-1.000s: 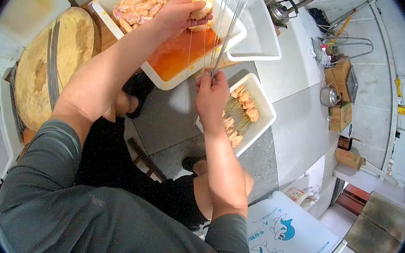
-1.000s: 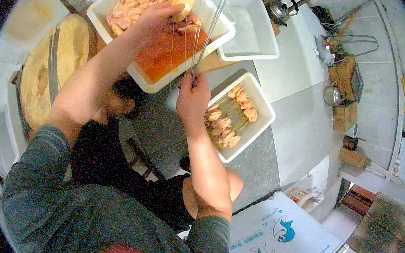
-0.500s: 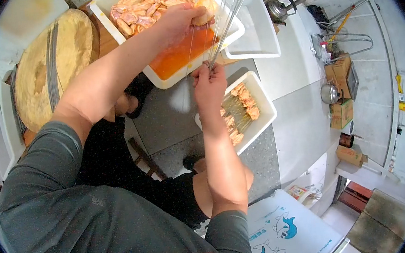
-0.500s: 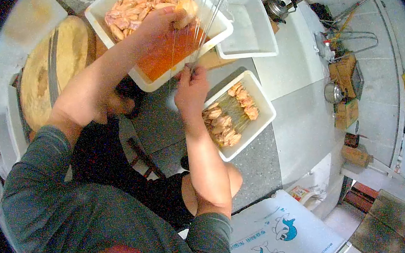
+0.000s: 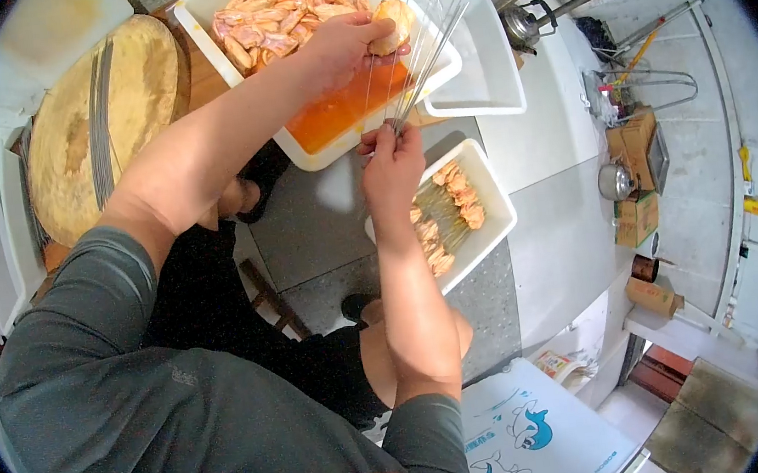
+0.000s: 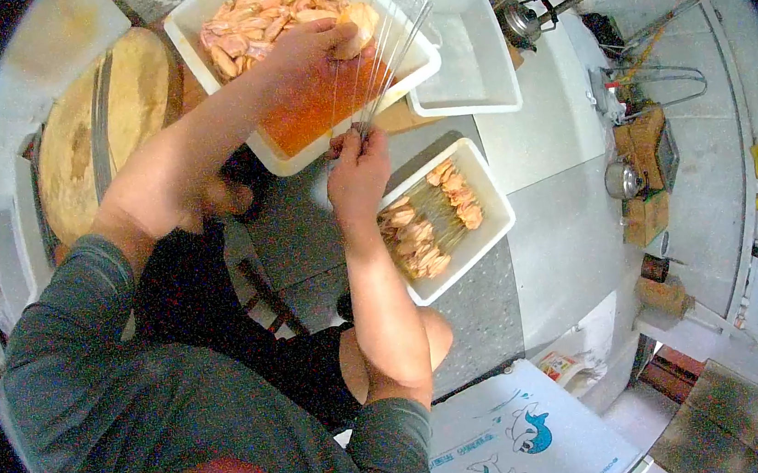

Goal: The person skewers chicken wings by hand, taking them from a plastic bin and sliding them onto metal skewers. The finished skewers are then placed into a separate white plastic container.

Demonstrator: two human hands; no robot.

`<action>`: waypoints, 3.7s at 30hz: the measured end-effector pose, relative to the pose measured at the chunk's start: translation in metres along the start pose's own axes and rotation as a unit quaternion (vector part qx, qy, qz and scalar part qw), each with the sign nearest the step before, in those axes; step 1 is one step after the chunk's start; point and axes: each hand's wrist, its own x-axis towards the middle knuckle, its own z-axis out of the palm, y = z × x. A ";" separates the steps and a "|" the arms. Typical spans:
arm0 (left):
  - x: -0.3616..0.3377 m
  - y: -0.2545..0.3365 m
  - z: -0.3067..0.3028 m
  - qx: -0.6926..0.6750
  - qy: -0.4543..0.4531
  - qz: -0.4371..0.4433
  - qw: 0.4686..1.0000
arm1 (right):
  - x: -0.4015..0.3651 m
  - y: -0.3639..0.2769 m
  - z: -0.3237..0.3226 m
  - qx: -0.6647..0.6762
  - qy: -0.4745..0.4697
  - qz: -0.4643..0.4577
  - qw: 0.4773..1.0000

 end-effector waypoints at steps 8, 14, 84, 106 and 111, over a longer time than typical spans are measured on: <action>0.002 0.000 -0.002 -0.035 0.007 -0.014 0.999 | -0.006 -0.004 0.003 -0.011 0.000 0.042 0.999; -0.003 0.001 0.003 -0.003 0.013 -0.004 1.000 | -0.007 0.002 0.005 -0.013 -0.006 0.037 0.999; 0.103 -0.013 -0.058 0.858 -0.112 0.197 0.460 | -0.088 -0.013 -0.166 0.220 0.153 0.159 0.950; 0.043 0.018 -0.079 0.857 -0.085 0.050 0.506 | -0.066 -0.042 -0.126 0.214 0.005 0.179 0.960; 0.066 0.015 -0.101 0.824 0.026 0.068 0.562 | -0.066 -0.034 -0.124 0.206 0.023 0.166 0.964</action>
